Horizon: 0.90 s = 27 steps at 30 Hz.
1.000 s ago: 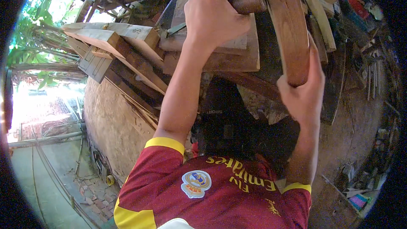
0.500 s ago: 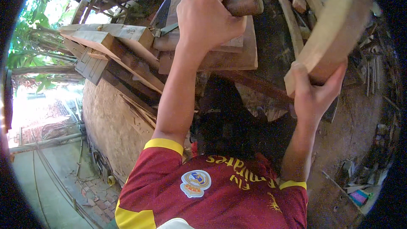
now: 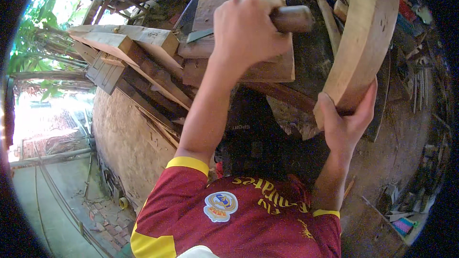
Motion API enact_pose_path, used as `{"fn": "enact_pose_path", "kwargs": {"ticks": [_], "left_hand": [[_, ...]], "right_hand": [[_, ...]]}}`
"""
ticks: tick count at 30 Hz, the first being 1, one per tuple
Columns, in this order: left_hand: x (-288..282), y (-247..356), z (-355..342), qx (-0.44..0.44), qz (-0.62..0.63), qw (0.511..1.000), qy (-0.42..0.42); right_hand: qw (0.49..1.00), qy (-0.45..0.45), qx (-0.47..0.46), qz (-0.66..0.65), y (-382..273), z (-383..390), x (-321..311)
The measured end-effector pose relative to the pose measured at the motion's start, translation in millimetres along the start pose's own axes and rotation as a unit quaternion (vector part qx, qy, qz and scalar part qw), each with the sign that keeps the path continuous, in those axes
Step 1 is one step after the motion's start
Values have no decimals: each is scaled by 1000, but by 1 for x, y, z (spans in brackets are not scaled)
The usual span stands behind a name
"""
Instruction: The person uses a chisel and a wooden mallet to carve a rectangular piece of wood on a workbench. They repeatedly strike the chisel to remove wood shavings and shape the piece, occasionally adjusting the wood's position.
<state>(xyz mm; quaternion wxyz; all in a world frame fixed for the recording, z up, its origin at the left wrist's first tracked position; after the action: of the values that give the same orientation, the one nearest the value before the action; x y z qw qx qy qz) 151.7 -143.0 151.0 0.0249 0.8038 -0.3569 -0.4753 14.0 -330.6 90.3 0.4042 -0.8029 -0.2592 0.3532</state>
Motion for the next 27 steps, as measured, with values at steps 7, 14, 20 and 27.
{"fn": "enact_pose_path", "kwargs": {"ticks": [7,14,20,27], "left_hand": [[-5,12,2,3,29,999,35],[-28,16,6,12,69,993,92],[-39,17,11,3,95,989,114],[-50,11,9,-16,123,981,146]], "right_hand": [[999,0,16,-42,0,13,-13],[996,57,7,-65,-8,10,-41],[993,79,8,-83,-6,11,-49],[996,22,20,-83,-16,24,-28]]}}
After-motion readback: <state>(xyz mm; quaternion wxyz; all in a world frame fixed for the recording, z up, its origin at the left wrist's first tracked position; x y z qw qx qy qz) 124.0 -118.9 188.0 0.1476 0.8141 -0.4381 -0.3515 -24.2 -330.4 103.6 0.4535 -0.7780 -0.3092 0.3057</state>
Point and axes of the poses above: each hand's wrist, its own z-axis away from the middle knuckle, its own x-axis out of the palm, y = z × x, the point moved 10 cm from there along -z, towards the middle knuckle, and after that the axes turned 1 degree about y, right-handed, at the moved point
